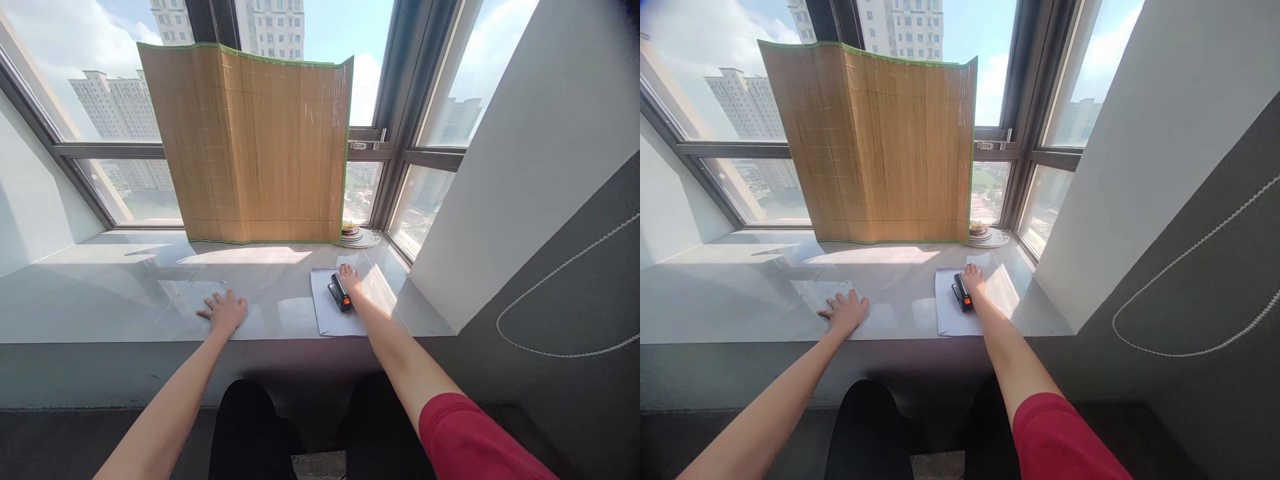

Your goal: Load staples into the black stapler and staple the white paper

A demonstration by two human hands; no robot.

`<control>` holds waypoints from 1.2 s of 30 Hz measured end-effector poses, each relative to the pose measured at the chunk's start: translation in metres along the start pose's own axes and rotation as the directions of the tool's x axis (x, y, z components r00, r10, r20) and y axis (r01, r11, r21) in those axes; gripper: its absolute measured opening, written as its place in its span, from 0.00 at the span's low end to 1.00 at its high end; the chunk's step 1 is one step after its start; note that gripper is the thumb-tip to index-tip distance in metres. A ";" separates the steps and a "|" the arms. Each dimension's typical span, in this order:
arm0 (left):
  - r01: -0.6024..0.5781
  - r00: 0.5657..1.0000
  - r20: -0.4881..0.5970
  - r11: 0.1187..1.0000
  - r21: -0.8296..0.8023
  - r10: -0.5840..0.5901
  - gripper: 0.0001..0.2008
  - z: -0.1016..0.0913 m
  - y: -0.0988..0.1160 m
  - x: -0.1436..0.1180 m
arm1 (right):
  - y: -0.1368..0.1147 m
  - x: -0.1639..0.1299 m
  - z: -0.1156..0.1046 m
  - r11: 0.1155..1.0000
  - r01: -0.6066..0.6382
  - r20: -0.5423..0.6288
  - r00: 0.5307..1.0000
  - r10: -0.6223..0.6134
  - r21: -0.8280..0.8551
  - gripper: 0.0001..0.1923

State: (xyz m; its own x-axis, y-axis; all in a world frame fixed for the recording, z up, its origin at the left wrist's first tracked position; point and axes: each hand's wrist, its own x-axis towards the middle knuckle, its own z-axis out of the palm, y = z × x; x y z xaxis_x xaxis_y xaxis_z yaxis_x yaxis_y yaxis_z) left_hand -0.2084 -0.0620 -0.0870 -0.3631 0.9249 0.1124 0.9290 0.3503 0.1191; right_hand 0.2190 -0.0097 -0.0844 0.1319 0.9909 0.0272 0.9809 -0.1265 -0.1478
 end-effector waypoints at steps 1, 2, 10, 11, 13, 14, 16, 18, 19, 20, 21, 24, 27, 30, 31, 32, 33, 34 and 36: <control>-0.004 1.000 -0.005 1.000 0.000 0.004 0.33 0.001 -0.001 0.000 | -0.008 0.002 0.001 1.000 0.002 -0.003 1.000 -0.002 0.004 0.32; -0.008 1.000 -0.013 1.000 0.002 0.008 0.33 0.002 -0.001 0.001 | -0.016 0.004 0.001 1.000 0.005 -0.006 1.000 -0.005 0.007 0.32; -0.027 1.000 0.011 1.000 0.002 0.027 0.34 -0.001 -0.002 -0.002 | -0.037 0.004 0.003 0.998 0.048 -0.044 0.998 -0.046 0.044 0.31; -0.025 1.000 0.011 1.000 0.000 0.025 0.34 -0.002 -0.002 -0.003 | -0.039 0.004 0.003 0.997 0.053 -0.041 0.998 -0.051 0.048 0.31; -0.024 1.000 0.018 1.000 -0.004 0.024 0.34 -0.005 -0.001 -0.004 | -0.048 0.003 0.003 0.996 0.071 -0.043 0.997 -0.068 0.058 0.31; -0.022 0.999 0.023 1.000 -0.006 0.022 0.34 -0.005 0.000 -0.005 | -0.055 0.003 0.004 0.995 0.079 -0.049 0.996 -0.076 0.065 0.31; -0.015 1.000 0.024 1.000 -0.008 0.015 0.34 -0.006 0.000 -0.006 | -0.073 0.003 0.005 0.993 0.089 -0.064 0.994 -0.084 0.080 0.32; -0.009 1.000 0.016 1.000 -0.005 0.009 0.33 -0.006 0.000 -0.006 | -0.098 0.003 0.007 0.990 0.102 -0.072 0.993 -0.095 0.097 0.32; -0.008 1.000 0.014 1.000 -0.003 0.009 0.33 -0.006 0.000 -0.006 | -0.112 0.003 0.008 0.987 0.116 -0.070 0.992 -0.109 0.107 0.32; -0.009 1.000 0.015 1.000 -0.004 0.009 0.33 -0.006 -0.001 -0.006 | -0.126 0.002 0.009 0.984 0.136 -0.067 0.989 -0.128 0.120 0.32; -0.009 1.000 0.019 1.000 -0.008 0.009 0.32 -0.007 -0.001 -0.005 | -0.140 0.002 0.010 0.978 0.160 -0.063 0.986 -0.153 0.134 0.32; 0.001 0.999 0.042 0.999 -0.044 0.001 0.31 -0.010 -0.003 -0.004 | -0.182 -0.002 0.014 0.956 0.231 -0.058 0.973 -0.224 0.179 0.33; 0.027 0.999 0.046 0.996 -0.086 -0.023 0.28 -0.012 -0.005 -0.003 | -0.214 -0.009 0.018 0.933 0.285 -0.052 0.959 -0.280 0.218 0.34; 0.038 0.999 0.042 0.995 -0.096 -0.034 0.27 -0.011 -0.005 -0.002 | -0.231 -0.013 0.019 0.920 0.309 -0.034 0.950 -0.310 0.241 0.34; 0.038 0.999 0.040 0.995 -0.094 -0.034 0.27 -0.011 -0.005 -0.002 | -0.233 -0.013 0.020 0.918 0.310 -0.028 0.949 -0.313 0.245 0.35; 0.036 0.999 0.037 0.995 -0.091 -0.033 0.27 -0.010 -0.005 -0.002 | -0.234 -0.013 0.020 0.919 0.307 -0.021 0.950 -0.312 0.248 0.35; 0.031 0.999 0.033 0.996 -0.089 -0.029 0.27 -0.010 -0.005 -0.002 | -0.234 -0.013 0.021 0.921 0.300 -0.017 0.952 -0.305 0.249 0.35; 0.025 0.999 0.031 0.996 -0.089 -0.023 0.27 -0.010 -0.005 -0.002 | -0.234 -0.012 0.021 0.925 0.288 -0.014 0.956 -0.294 0.250 0.36; 0.013 0.999 0.034 0.996 -0.094 -0.010 0.27 -0.011 -0.005 -0.003 | -0.233 -0.011 0.023 0.933 0.257 -0.016 0.965 -0.261 0.253 0.39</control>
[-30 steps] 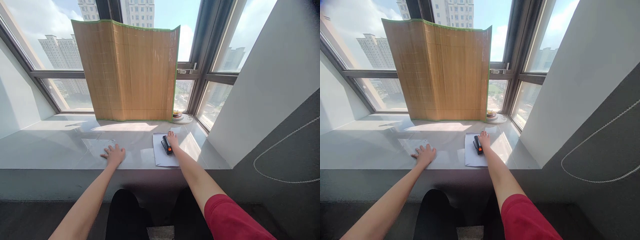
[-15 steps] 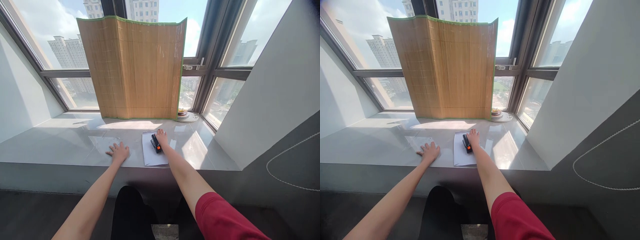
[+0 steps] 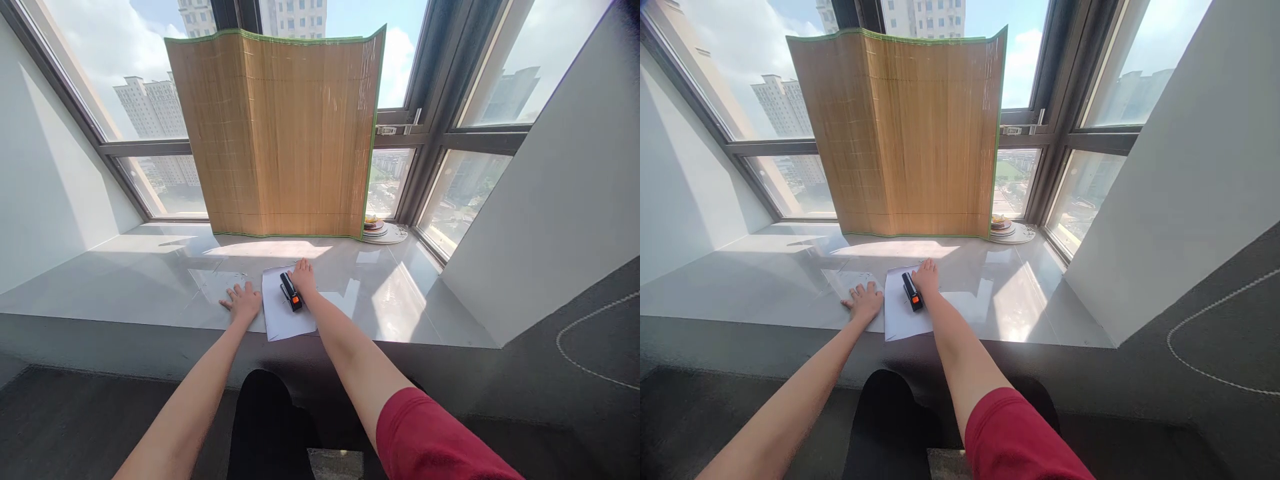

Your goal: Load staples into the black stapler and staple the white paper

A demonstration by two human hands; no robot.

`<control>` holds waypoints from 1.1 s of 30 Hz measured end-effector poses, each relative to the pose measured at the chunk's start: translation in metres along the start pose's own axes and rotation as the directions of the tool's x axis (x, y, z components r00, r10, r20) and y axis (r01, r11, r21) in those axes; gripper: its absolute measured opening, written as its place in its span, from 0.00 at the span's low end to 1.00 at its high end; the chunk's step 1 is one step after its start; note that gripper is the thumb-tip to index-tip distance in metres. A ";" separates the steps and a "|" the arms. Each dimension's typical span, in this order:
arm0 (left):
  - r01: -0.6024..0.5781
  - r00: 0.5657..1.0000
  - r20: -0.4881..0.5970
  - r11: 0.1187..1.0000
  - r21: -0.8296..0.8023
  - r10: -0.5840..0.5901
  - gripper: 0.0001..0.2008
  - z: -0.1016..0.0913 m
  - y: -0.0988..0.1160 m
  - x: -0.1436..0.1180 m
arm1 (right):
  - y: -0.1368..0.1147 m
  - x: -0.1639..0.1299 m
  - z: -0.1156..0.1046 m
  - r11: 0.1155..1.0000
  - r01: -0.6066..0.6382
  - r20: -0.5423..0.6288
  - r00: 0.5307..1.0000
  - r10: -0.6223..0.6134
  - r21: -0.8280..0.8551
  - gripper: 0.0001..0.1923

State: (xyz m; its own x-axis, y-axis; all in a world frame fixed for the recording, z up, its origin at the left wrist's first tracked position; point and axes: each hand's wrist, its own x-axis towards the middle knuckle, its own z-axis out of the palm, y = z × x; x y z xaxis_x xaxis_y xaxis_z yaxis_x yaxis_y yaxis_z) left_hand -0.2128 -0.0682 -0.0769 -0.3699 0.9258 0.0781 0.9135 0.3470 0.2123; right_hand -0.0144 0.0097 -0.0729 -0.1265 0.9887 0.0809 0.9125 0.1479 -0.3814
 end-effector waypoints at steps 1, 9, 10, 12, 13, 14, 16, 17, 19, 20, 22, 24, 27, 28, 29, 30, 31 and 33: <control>-0.005 1.000 0.007 1.000 -0.003 0.005 0.28 -0.001 0.000 0.000 | 0.001 0.000 0.001 1.000 -0.014 -0.009 1.000 0.014 0.002 0.40; -0.003 1.000 -0.002 0.999 0.033 0.003 0.28 -0.003 0.002 -0.004 | 0.027 -0.007 -0.008 0.997 -0.073 -0.033 0.997 0.073 -0.009 0.41; -0.005 1.000 -0.006 0.999 0.038 0.005 0.28 -0.003 0.002 -0.004 | 0.034 -0.009 -0.012 0.996 -0.086 -0.032 0.996 0.085 -0.019 0.41; -0.014 1.000 -0.018 0.999 0.048 0.015 0.28 -0.002 0.003 -0.005 | 0.052 -0.013 -0.020 0.992 -0.120 -0.035 0.992 0.118 -0.041 0.40; -0.019 1.000 -0.022 0.999 0.050 0.020 0.29 -0.002 0.003 -0.005 | 0.062 -0.016 -0.024 0.989 -0.139 -0.042 0.990 0.137 -0.053 0.40; -0.020 0.999 -0.025 0.999 0.051 0.022 0.29 -0.002 0.003 -0.005 | 0.072 -0.018 -0.029 0.986 -0.156 -0.051 0.987 0.153 -0.066 0.40; -0.018 1.000 -0.025 0.999 0.048 0.019 0.29 -0.002 0.004 -0.005 | 0.092 -0.023 -0.038 0.978 -0.186 -0.076 0.981 0.179 -0.089 0.40; -0.015 1.000 -0.025 0.999 0.046 0.016 0.29 -0.002 0.004 -0.006 | 0.102 -0.025 -0.042 0.975 -0.198 -0.088 0.978 0.189 -0.098 0.40; -0.009 0.999 -0.036 0.999 0.047 0.010 0.29 -0.001 0.004 -0.005 | 0.118 -0.028 -0.048 0.971 -0.215 -0.104 0.974 0.204 -0.108 0.39; -0.006 0.999 -0.046 0.999 0.050 0.009 0.29 0.000 0.004 -0.005 | 0.125 -0.029 -0.050 0.969 -0.221 -0.107 0.972 0.209 -0.113 0.39; -0.004 0.998 -0.066 0.999 0.054 0.007 0.29 0.002 0.004 -0.004 | 0.133 -0.030 -0.051 0.966 -0.225 -0.111 0.971 0.212 -0.127 0.38; -0.008 0.997 -0.081 0.998 0.056 0.012 0.28 0.004 0.004 -0.004 | 0.135 -0.030 -0.050 0.962 -0.230 -0.121 0.969 0.213 -0.145 0.38; -0.012 0.997 -0.081 0.999 0.051 0.016 0.29 0.003 0.004 -0.004 | 0.134 -0.031 -0.047 0.962 -0.234 -0.129 0.968 0.216 -0.143 0.37; -0.013 0.997 -0.072 0.999 0.048 0.016 0.29 0.002 0.004 -0.004 | 0.133 -0.032 -0.048 0.964 -0.235 -0.128 0.967 0.219 -0.128 0.37; -0.013 0.998 -0.060 0.999 0.046 0.016 0.29 0.000 0.005 -0.005 | 0.132 -0.032 -0.049 0.967 -0.231 -0.134 0.967 0.216 -0.103 0.37; -0.014 0.999 -0.049 0.999 0.046 0.016 0.29 -0.001 0.005 -0.006 | 0.130 -0.033 -0.053 0.973 -0.220 -0.152 0.966 0.207 -0.072 0.36; -0.014 0.999 -0.042 0.999 0.047 0.016 0.29 -0.002 0.005 -0.006 | 0.127 -0.034 -0.058 0.978 -0.203 -0.181 0.964 0.193 -0.041 0.34; -0.013 0.999 -0.039 0.999 0.050 0.015 0.29 -0.003 0.005 -0.006 | 0.122 -0.035 -0.072 0.988 -0.151 -0.256 0.956 0.146 0.000 0.30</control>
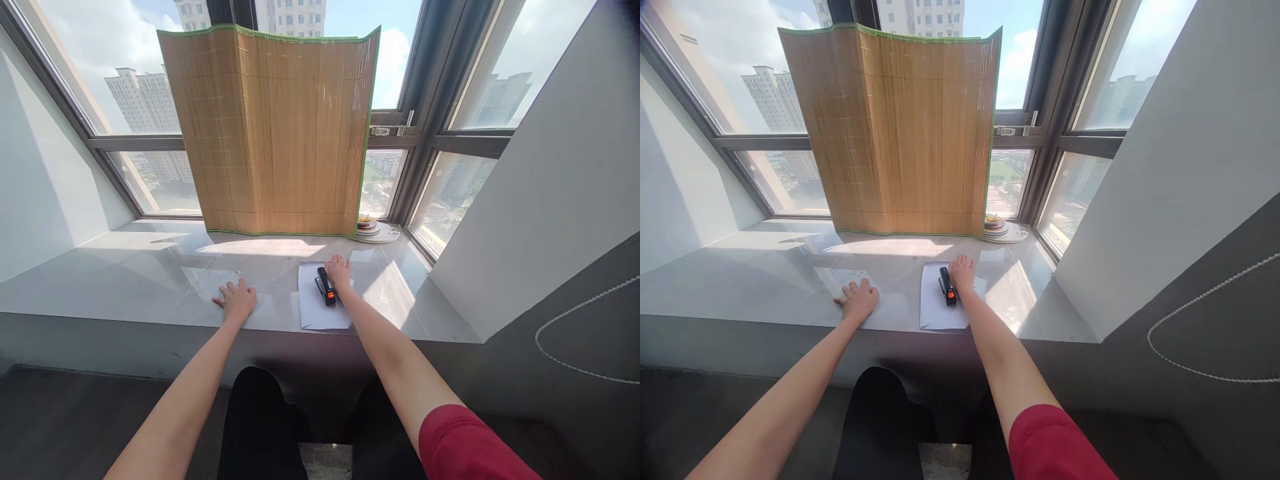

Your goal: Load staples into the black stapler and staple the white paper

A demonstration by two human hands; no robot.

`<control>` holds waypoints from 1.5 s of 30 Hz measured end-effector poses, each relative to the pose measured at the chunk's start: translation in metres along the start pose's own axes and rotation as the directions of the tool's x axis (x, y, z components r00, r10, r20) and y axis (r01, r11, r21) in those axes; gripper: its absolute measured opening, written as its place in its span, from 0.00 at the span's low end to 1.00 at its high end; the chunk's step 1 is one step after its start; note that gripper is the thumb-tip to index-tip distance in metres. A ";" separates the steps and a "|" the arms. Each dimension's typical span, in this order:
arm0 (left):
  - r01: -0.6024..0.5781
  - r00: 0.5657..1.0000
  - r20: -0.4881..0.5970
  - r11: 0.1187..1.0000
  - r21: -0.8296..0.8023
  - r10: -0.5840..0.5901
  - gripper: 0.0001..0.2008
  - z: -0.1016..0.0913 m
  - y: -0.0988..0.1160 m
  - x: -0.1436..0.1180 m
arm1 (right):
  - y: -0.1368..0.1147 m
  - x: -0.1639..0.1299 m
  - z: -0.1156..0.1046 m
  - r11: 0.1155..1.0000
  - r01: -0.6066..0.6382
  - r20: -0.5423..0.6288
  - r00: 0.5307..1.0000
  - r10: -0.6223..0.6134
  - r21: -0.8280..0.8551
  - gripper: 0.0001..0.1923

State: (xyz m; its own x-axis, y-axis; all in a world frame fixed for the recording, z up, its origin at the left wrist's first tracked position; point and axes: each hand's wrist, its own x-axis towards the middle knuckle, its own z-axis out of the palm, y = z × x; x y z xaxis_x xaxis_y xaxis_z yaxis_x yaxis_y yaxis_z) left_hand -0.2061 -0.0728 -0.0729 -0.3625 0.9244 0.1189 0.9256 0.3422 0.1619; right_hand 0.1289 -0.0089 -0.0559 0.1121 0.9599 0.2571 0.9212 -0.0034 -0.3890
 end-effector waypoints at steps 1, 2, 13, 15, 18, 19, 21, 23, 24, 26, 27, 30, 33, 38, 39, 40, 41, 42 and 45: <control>0.005 1.000 -0.006 1.000 0.001 -0.005 0.28 0.000 0.000 0.000 | -0.003 0.000 -0.008 0.999 0.024 -0.041 0.999 -0.023 0.023 0.29; 0.010 1.000 -0.013 1.000 0.002 -0.010 0.28 0.001 0.000 0.001 | -0.006 -0.001 -0.017 0.998 0.036 -0.069 0.997 -0.033 0.046 0.29; 0.014 0.999 -0.029 1.000 0.007 -0.014 0.28 0.003 0.001 0.001 | -0.008 -0.095 -0.014 0.994 -0.006 0.088 0.996 -0.003 0.107 0.15; 0.010 0.999 -0.043 1.000 0.007 -0.009 0.28 0.004 0.001 0.002 | -0.002 -0.095 -0.014 0.992 0.011 0.078 0.997 -0.021 0.125 0.13; 0.007 0.998 -0.058 1.000 0.013 -0.006 0.28 0.007 0.000 0.003 | 0.009 -0.089 -0.017 0.981 0.101 0.077 0.990 -0.115 0.168 0.18; 0.010 0.998 -0.057 1.000 0.014 -0.009 0.28 0.007 0.000 0.003 | 0.013 -0.088 -0.018 0.974 0.132 0.075 0.986 -0.148 0.184 0.19; 0.013 0.999 -0.049 1.000 0.013 -0.013 0.28 0.007 0.001 0.003 | 0.019 -0.087 -0.017 0.957 0.173 0.073 0.978 -0.195 0.235 0.21; 0.012 0.999 -0.043 1.000 0.007 -0.012 0.28 0.005 0.000 0.003 | 0.024 -0.088 -0.014 0.930 0.184 0.055 0.976 -0.212 0.319 0.22; 0.011 0.999 -0.040 1.000 0.003 -0.011 0.28 0.005 0.000 0.003 | 0.027 -0.089 -0.012 0.911 0.186 0.029 0.977 -0.211 0.367 0.22; 0.001 1.000 -0.028 1.000 -0.013 -0.002 0.28 0.005 -0.001 0.004 | 0.032 -0.091 -0.009 0.864 0.173 -0.053 0.984 -0.168 0.474 0.22; -0.004 1.000 -0.021 1.000 -0.024 0.003 0.28 0.005 -0.002 0.005 | 0.035 -0.091 -0.007 0.835 0.152 -0.090 0.988 -0.123 0.528 0.21; -0.014 1.000 -0.016 0.998 -0.059 0.013 0.29 0.006 -0.003 0.007 | 0.041 -0.088 -0.004 0.769 0.056 -0.105 0.994 0.015 0.637 0.22; -0.014 0.999 -0.035 0.997 -0.081 0.012 0.28 0.007 -0.003 0.006 | 0.044 -0.085 -0.002 0.765 0.025 -0.096 0.994 0.048 0.644 0.21; -0.075 0.990 -0.131 0.987 -0.141 0.056 0.22 0.004 -0.002 0.000 | 0.041 -0.083 0.002 0.766 0.007 -0.089 0.994 0.065 0.642 0.20; -0.144 0.981 -0.153 0.974 -0.173 0.118 0.19 0.004 0.000 -0.001 | 0.041 -0.083 0.003 0.767 0.001 -0.084 0.994 0.069 0.641 0.20; -0.224 0.967 -0.168 0.948 -0.224 0.189 0.17 0.003 0.004 -0.003 | 0.040 -0.082 0.004 0.770 0.003 -0.083 0.994 0.065 0.638 0.20; -0.294 0.952 -0.175 0.908 -0.300 0.250 0.16 0.003 0.010 -0.004 | 0.040 -0.082 0.005 0.774 0.013 -0.088 0.995 0.055 0.633 0.20; -0.329 0.944 -0.172 0.854 -0.402 0.282 0.15 0.003 0.018 -0.006 | 0.039 -0.082 0.005 0.778 0.028 -0.098 0.994 0.044 0.627 0.19; -0.191 0.979 -0.107 0.578 -0.794 0.176 0.12 0.005 0.055 -0.016 | 0.040 -0.081 0.004 0.778 0.048 -0.109 0.994 0.026 0.626 0.19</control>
State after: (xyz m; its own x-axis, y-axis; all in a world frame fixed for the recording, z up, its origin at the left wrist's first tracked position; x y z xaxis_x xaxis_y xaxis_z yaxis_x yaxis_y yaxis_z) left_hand -0.1486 -0.0681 -0.0713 -0.2036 0.9467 0.2496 0.5171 -0.1125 0.8485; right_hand 0.1549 -0.0861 -0.0956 0.1763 0.9230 0.3420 0.4894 0.2193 -0.8440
